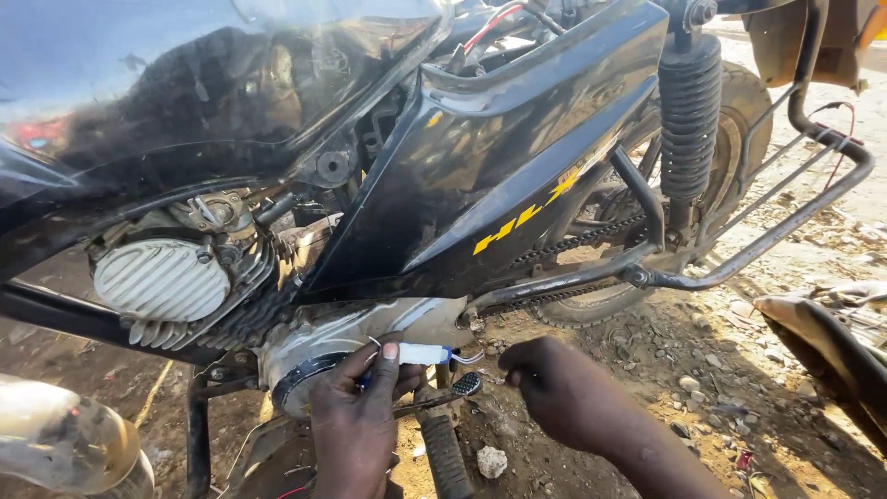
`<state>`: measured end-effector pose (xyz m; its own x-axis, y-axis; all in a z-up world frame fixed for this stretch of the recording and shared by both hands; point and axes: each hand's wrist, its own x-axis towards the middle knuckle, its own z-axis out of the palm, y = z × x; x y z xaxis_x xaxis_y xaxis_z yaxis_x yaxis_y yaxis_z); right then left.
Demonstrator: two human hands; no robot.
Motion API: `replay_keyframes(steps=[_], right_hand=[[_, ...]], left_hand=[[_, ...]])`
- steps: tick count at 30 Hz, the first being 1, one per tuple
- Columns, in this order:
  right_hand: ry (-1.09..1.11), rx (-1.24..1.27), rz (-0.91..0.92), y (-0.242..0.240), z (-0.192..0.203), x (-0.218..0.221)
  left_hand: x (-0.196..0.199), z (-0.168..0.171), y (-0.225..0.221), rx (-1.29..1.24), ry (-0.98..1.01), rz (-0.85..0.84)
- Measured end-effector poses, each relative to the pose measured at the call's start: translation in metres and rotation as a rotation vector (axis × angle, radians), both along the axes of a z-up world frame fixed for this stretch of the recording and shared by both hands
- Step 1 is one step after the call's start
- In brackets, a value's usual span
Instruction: Performing electrical repairs and installing an LED light bar on a motorcycle by stripping and connecting wires.
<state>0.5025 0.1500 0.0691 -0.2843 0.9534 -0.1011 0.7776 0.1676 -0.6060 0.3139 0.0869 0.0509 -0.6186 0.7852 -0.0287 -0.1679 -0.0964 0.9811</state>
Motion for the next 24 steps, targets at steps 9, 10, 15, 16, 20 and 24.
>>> replay_keyframes(steps=[9, 10, 15, 16, 20, 24], right_hand=[[0.510, -0.122, 0.066, 0.001, 0.009, -0.029], [0.672, -0.157, 0.044, 0.006, 0.002, -0.031], [0.573, -0.204, -0.201, 0.003, 0.056, -0.027], [0.645, -0.252, -0.237, 0.010, 0.057, -0.021], [0.464, -0.188, -0.300, 0.012, 0.070, 0.009], [0.415, -0.061, -0.493, 0.021, 0.083, 0.037]], left_hand=[[-0.008, -0.030, 0.015, 0.121, -0.391, -0.157], [-0.010, -0.041, 0.019, 0.175, -0.448, -0.186], [0.003, -0.061, 0.022, 0.002, 0.092, -0.380], [0.007, -0.059, 0.018, -0.162, 0.324, -0.430], [0.018, -0.078, 0.013, -0.300, 0.930, -0.566], [0.021, -0.098, 0.024, -0.188, 1.187, -0.352]])
